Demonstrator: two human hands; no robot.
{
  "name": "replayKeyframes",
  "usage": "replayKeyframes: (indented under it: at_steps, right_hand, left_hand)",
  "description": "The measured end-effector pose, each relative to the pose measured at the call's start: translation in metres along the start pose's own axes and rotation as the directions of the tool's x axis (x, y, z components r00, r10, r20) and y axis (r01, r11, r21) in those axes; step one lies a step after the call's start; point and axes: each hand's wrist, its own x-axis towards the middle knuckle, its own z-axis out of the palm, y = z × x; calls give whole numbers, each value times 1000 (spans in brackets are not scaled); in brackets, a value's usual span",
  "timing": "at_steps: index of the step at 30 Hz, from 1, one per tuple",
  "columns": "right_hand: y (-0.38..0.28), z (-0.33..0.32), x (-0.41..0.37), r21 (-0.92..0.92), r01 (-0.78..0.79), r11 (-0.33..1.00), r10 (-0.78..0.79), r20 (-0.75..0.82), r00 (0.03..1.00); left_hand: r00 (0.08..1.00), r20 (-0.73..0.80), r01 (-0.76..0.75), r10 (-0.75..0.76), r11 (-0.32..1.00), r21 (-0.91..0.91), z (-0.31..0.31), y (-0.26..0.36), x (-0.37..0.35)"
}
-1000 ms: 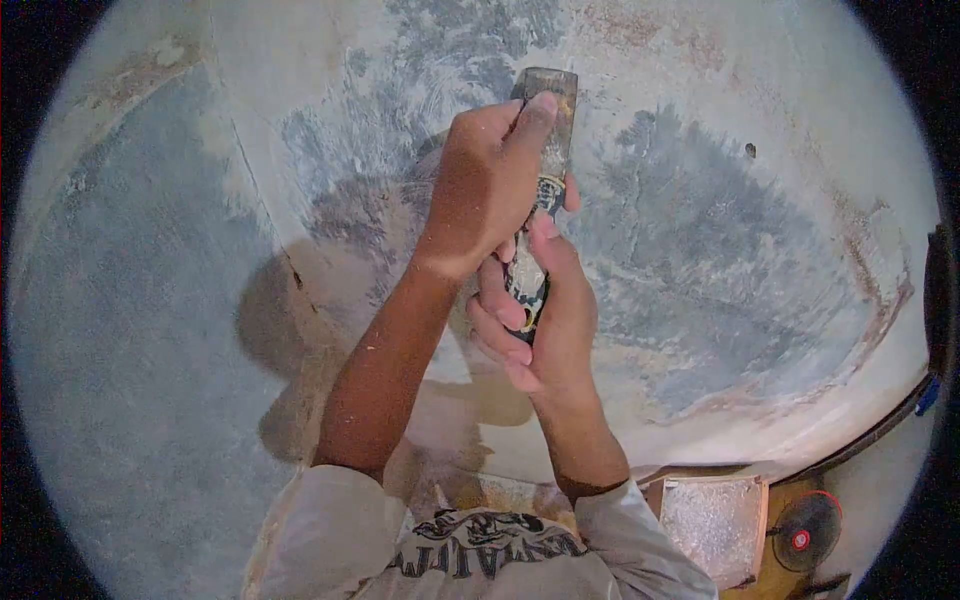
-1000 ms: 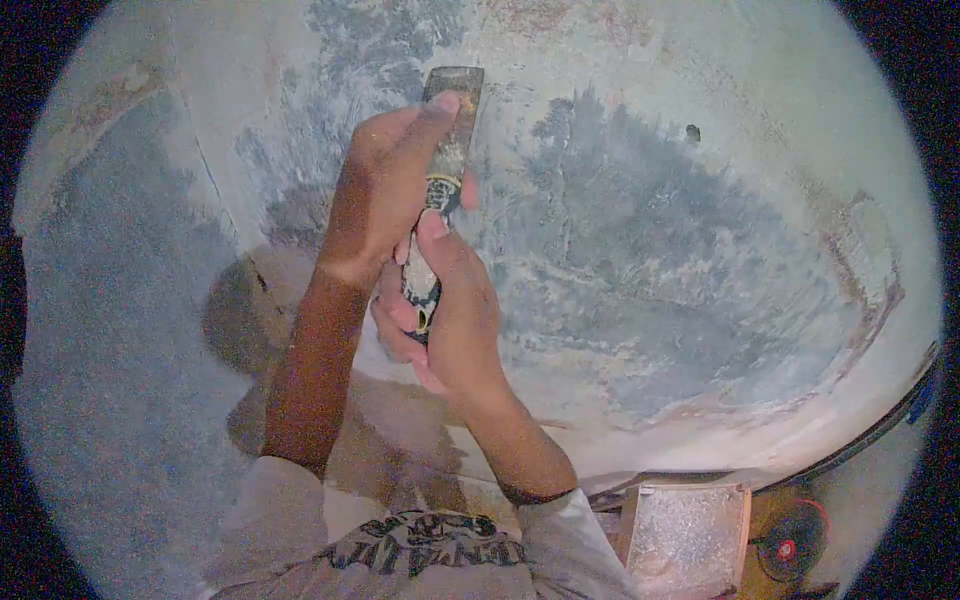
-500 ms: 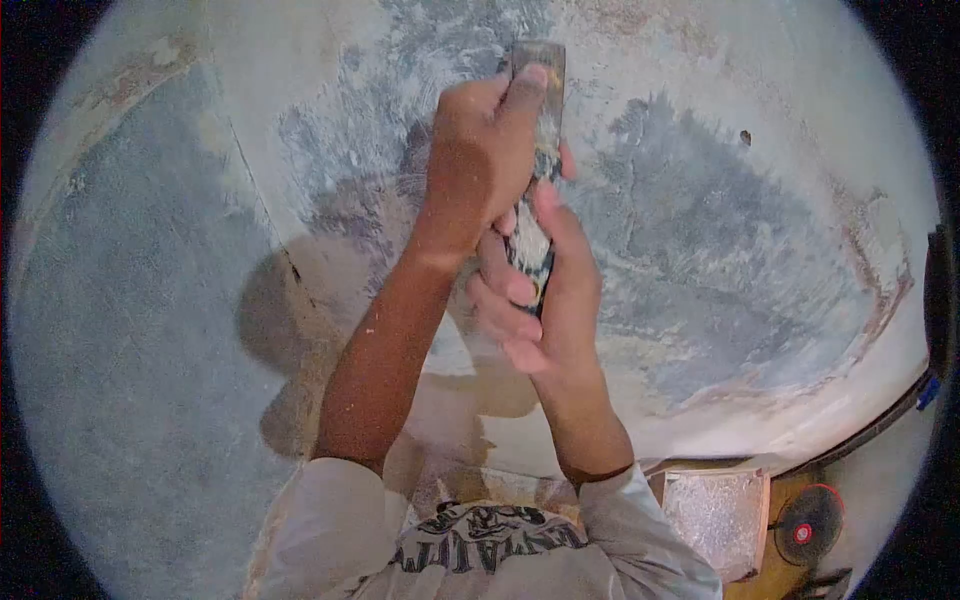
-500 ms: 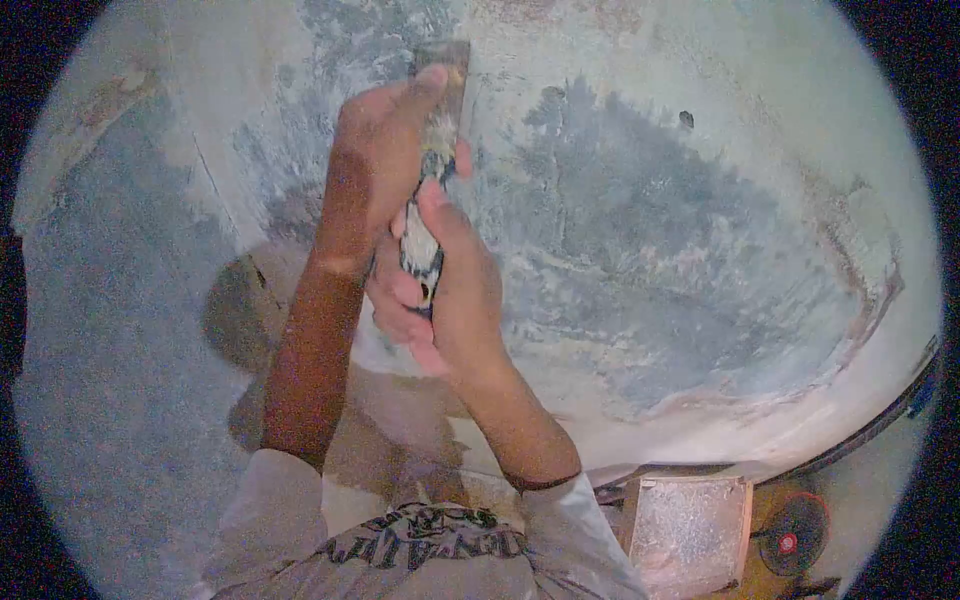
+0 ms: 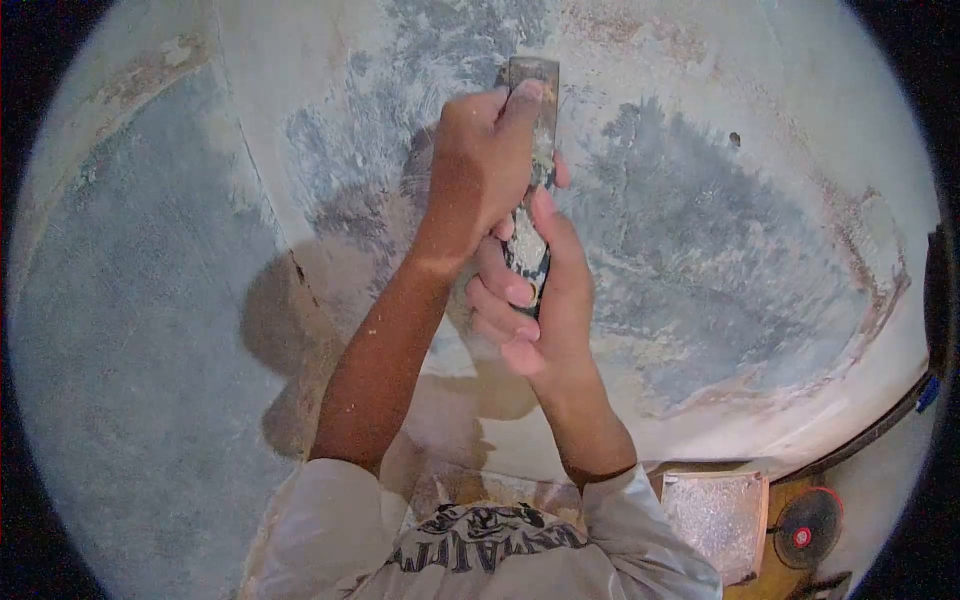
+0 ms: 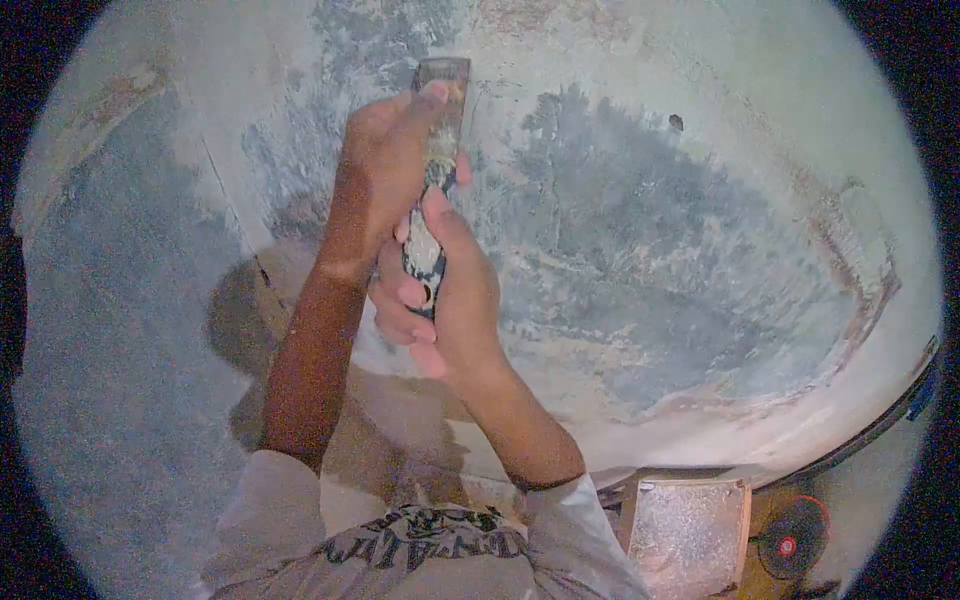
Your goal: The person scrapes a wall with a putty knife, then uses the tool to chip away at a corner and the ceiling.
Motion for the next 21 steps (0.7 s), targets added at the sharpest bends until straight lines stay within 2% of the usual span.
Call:
replayKeyframes:
  at_steps: [4, 7, 13, 16, 19, 21]
  right_hand:
    - [-5, 5, 8, -22, 35, 999, -35, -35, 999]
    - [9, -4, -2, -17, 14, 1000, -14, -36, 999]
    - [11, 4, 1, -22, 54, 998, -55, -40, 998]
    - [15, -1, -4, -13, 20, 1000, -21, -83, 996]
    - [6, 1, 7, -34, 52, 998, -53, -24, 998]
    - [10, 5, 6, -3, 45, 999, -45, -71, 996]
  left_hand:
    - [996, -39, 81, -78, 990, 111, -2, 10, 9]
    - [1000, 13, -22, 20, 988, 151, -6, -9, -3]
    - [996, 70, 44, -47, 998, 41, -12, 1, -3]
    - [997, 53, 52, -57, 994, 92, -10, -4, -10]
    - [999, 12, 35, -38, 986, 164, -8, 10, 2]
    - [995, 39, 89, -95, 986, 140, -9, 8, 2]
